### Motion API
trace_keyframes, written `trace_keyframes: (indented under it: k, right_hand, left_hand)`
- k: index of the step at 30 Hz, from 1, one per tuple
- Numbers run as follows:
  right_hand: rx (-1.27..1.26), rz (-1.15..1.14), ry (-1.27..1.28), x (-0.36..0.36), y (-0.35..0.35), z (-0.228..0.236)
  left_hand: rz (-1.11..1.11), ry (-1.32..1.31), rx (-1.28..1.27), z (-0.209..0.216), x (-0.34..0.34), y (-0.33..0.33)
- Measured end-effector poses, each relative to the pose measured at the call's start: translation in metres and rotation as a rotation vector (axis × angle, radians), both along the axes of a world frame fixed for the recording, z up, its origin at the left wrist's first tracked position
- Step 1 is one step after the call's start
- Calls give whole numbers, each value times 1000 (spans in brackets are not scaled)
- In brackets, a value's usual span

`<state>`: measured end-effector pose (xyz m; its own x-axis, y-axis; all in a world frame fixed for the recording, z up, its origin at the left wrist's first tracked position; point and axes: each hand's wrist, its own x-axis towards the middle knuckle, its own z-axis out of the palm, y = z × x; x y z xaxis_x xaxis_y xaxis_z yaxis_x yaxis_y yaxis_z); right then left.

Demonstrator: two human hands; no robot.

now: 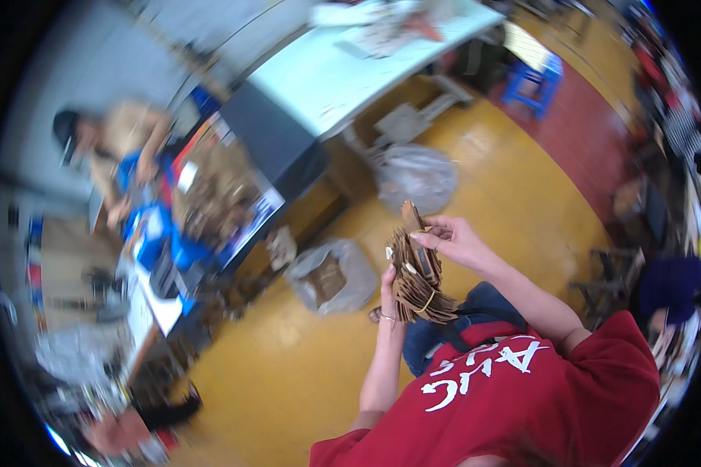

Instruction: The person gathers small wooden sticks, aligns them into a bundle, and secures the bundle with a rubber band. The person then walks to a nearby table and places the bundle among other similar items.

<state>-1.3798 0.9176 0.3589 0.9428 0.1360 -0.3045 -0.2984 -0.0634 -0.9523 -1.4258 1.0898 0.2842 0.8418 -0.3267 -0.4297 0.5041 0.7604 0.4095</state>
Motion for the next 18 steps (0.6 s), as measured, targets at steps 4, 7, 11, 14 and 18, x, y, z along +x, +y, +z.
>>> trace_keyframes:
  k: [4,7,11,14,18]
  right_hand:
    - [-47,-394,-61,-42,-175,28]
    - [133,-642,89,-112,-295,38]
    - [548,-1163,9,-187,-407,35]
    - [428,-1141,1,-214,-461,47]
    - [-267,-1013,164,-165,-473,45]
  left_hand:
    - [-422,-42,-116,41,5,-173]
    - [-698,128,-687,47,-20,-283]
    - [-836,475,-969,30,-45,-400]
    - [-899,543,-752,24,-36,-451]
    - [-976,518,-374,11,14,-531]
